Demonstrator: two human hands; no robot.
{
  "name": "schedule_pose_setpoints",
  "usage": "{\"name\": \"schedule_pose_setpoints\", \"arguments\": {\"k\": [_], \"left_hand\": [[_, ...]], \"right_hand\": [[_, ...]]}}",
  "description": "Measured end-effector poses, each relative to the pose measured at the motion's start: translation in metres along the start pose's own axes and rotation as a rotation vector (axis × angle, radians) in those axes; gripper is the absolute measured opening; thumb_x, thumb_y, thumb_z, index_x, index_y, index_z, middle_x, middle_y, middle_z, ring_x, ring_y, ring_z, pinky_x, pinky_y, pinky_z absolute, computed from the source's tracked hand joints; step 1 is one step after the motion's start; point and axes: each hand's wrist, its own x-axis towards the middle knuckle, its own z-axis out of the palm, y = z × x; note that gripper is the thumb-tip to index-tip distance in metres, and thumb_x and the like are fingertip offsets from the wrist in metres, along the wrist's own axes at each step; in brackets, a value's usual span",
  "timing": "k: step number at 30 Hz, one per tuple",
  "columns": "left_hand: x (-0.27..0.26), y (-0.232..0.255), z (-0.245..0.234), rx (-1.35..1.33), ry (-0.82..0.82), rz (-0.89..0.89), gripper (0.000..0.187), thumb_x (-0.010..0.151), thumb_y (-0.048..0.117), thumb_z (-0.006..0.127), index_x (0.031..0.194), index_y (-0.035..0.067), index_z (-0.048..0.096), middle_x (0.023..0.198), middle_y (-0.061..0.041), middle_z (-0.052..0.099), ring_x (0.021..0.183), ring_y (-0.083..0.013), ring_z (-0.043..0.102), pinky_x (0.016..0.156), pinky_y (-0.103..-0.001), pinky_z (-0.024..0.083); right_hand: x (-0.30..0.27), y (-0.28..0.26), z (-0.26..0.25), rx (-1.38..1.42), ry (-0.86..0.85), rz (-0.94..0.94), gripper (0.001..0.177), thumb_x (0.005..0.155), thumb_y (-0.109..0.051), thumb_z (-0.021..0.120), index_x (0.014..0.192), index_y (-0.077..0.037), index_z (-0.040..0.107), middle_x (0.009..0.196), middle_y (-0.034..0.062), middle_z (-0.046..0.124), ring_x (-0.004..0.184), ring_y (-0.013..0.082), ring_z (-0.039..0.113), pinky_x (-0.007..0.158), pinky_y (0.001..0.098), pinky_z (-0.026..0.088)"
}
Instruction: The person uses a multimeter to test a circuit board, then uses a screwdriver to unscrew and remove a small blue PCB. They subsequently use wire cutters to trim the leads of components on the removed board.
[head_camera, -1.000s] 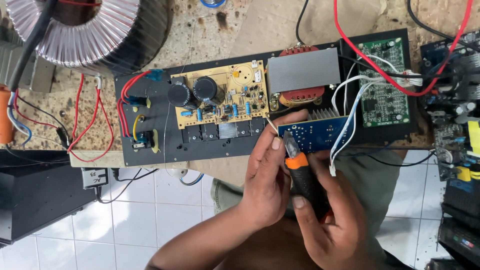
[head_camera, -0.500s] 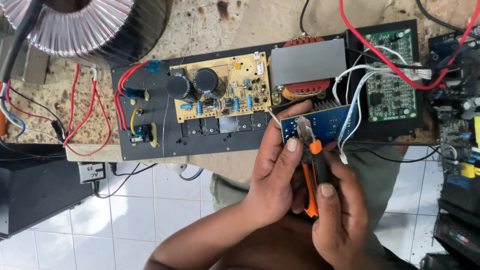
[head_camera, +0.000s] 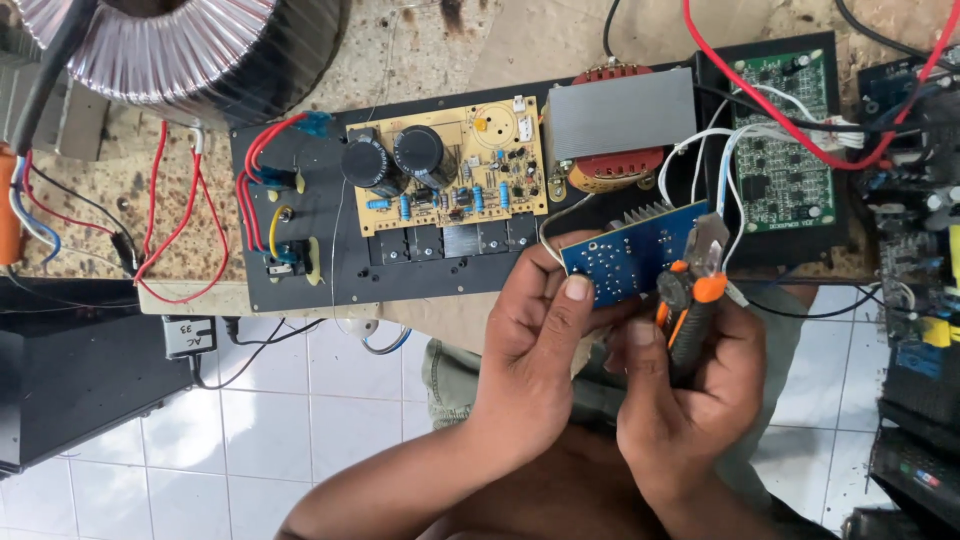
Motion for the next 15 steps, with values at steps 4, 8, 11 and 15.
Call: {"name": "schedule_pose_setpoints", "arguments": {"k": [4,8,11,15], "left_hand": [[-0.002,0.007,-0.003,-0.015,0.005,-0.053,0.036,0.106,0.021,0.057,0.133,-0.003,0.055,0.106,-0.012,0.065,0.087,-0.019,0.064,0.073,-0.032,0.055],[-0.002,0.012,-0.005,0.026,-0.032,-0.038,0.031,0.105,0.015,0.061,0.128,-0.006,0.061,0.109,-0.013,0.072,0.096,-0.0188,0.068,0.09,-0.037,0.062],[-0.001,0.024,-0.006,0.28,-0.01,-0.104,0.026,0.102,0.02,0.061,0.112,-0.002,0.067,0.097,-0.009,0.074,0.089,-0.0153,0.073,0.086,-0.032,0.066],[-0.006,0.036,-0.004,0.741,0.16,0.097,0.027,0.102,0.029,0.056,0.092,0.006,0.067,0.068,0.0,0.06,0.061,-0.0081,0.054,0.054,-0.027,0.045]], "right_hand": [[0.005,-0.001,0.004,0.003,0.09,-0.017,0.035,0.096,-0.004,0.067,0.123,0.004,0.046,0.088,0.0171,0.059,0.062,0.0172,0.057,0.059,0.0285,0.056],[0.014,0.004,0.005,-0.053,0.194,-0.058,0.04,0.089,-0.006,0.078,0.12,0.001,0.054,0.098,0.01,0.056,0.085,0.0136,0.054,0.083,0.0294,0.056],[0.02,-0.004,0.005,-0.108,0.167,-0.116,0.037,0.089,-0.003,0.077,0.117,0.002,0.053,0.102,0.0143,0.054,0.083,0.017,0.054,0.072,0.0291,0.055],[0.03,-0.018,0.008,-0.03,0.143,-0.123,0.055,0.09,-0.007,0.076,0.138,0.007,0.052,0.127,0.0139,0.051,0.106,0.0208,0.059,0.091,0.0305,0.056]]}}
